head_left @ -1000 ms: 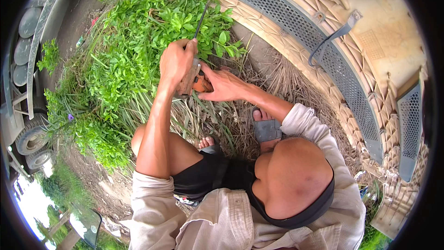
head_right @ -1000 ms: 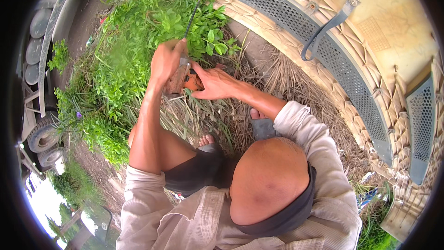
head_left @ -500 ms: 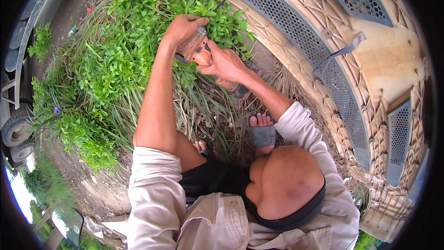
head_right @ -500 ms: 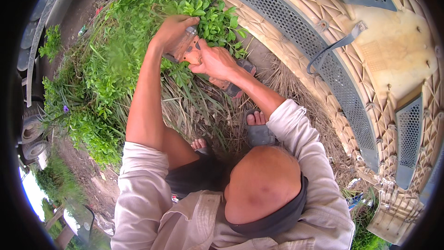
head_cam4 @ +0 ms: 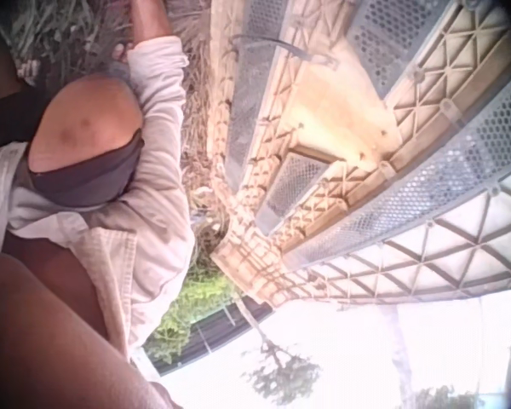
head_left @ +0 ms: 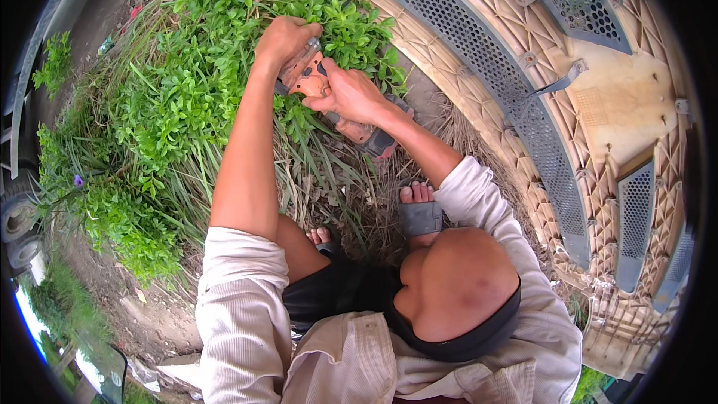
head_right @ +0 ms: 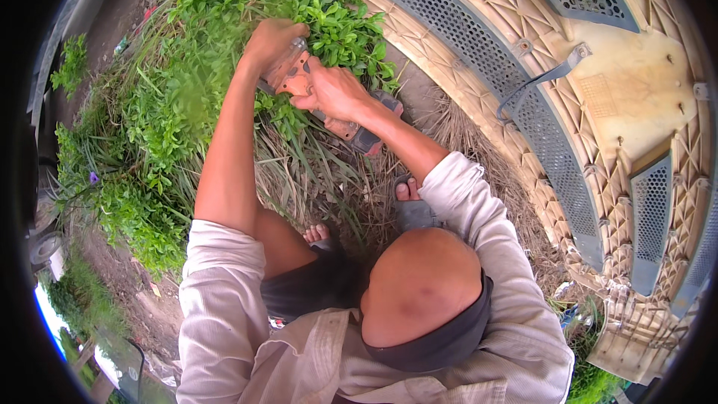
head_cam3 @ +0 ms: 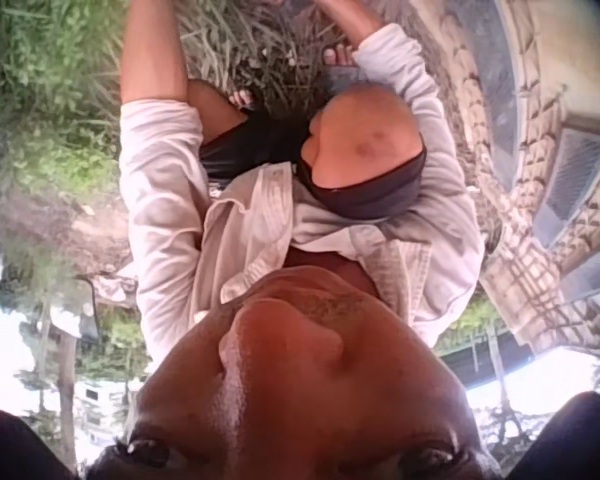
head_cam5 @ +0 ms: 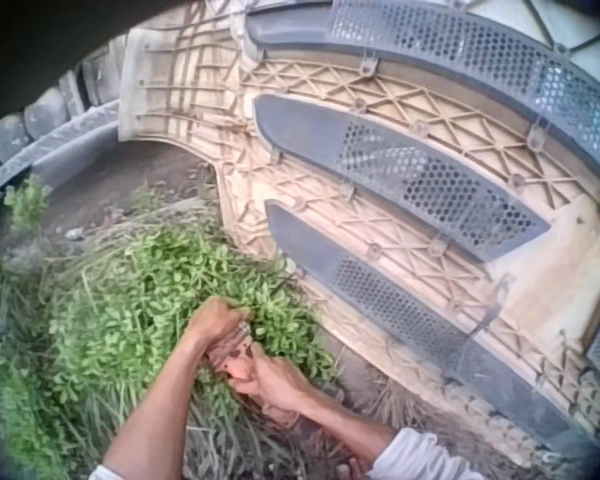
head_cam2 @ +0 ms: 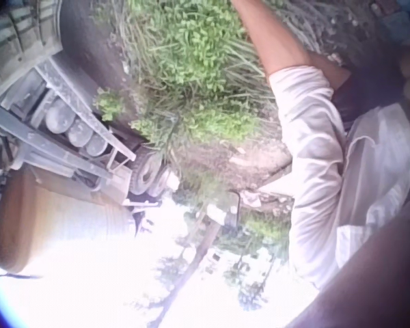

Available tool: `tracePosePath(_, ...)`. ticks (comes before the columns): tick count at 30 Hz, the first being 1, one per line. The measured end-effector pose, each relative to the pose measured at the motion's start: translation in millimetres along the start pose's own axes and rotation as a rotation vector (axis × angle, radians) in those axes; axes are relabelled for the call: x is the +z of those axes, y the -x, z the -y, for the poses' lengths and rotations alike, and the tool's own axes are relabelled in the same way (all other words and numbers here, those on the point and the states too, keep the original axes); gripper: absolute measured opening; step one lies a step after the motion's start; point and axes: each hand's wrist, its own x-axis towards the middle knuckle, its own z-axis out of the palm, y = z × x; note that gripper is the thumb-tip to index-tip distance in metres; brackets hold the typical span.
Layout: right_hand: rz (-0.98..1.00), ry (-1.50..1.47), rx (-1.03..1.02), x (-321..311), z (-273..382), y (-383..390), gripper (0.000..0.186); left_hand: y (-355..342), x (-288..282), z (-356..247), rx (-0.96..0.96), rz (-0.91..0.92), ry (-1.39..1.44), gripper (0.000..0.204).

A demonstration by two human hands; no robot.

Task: The person uses a power drill and then a manual screwdriver to remove screws from the inner panel of a vehicle door frame while sitting on the ground outdoors.

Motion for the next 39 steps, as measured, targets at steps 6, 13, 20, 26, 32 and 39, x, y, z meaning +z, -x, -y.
tracePosePath(6, -0.014, -0.002, 0.008, -1.1, -1.7, 0.2, 0.074, -5.5, 2.1, -5.1, -0.054, 0.022, -0.031, 0.043)
tracePosePath(13, -0.01, -0.041, 0.007, 8.3, -4.9, 0.2, 0.075, 0.1, -0.5, -3.5, -0.086, 0.041, -0.055, 0.043)
tracePosePath(20, -0.02, -0.039, -0.004, 5.4, -1.3, 2.7, 0.077, 0.5, 0.4, -2.7, -0.066, 0.017, -0.033, 0.042)
tracePosePath(26, -0.009, -0.049, -0.003, 3.9, 0.1, 2.4, 0.077, 3.9, -2.6, -7.9, -0.083, 0.016, -0.016, 0.04)
tracePosePath(32, -0.008, -0.041, 0.006, 6.4, -0.5, 3.0, 0.078, 0.2, -1.1, -5.3, -0.099, 0.042, -0.019, 0.042)
tracePosePath(39, 0.012, -0.031, 0.031, 6.1, -2.8, 1.4, 0.077, -1.6, 0.2, -4.5, -0.104, 0.025, -0.043, 0.043)
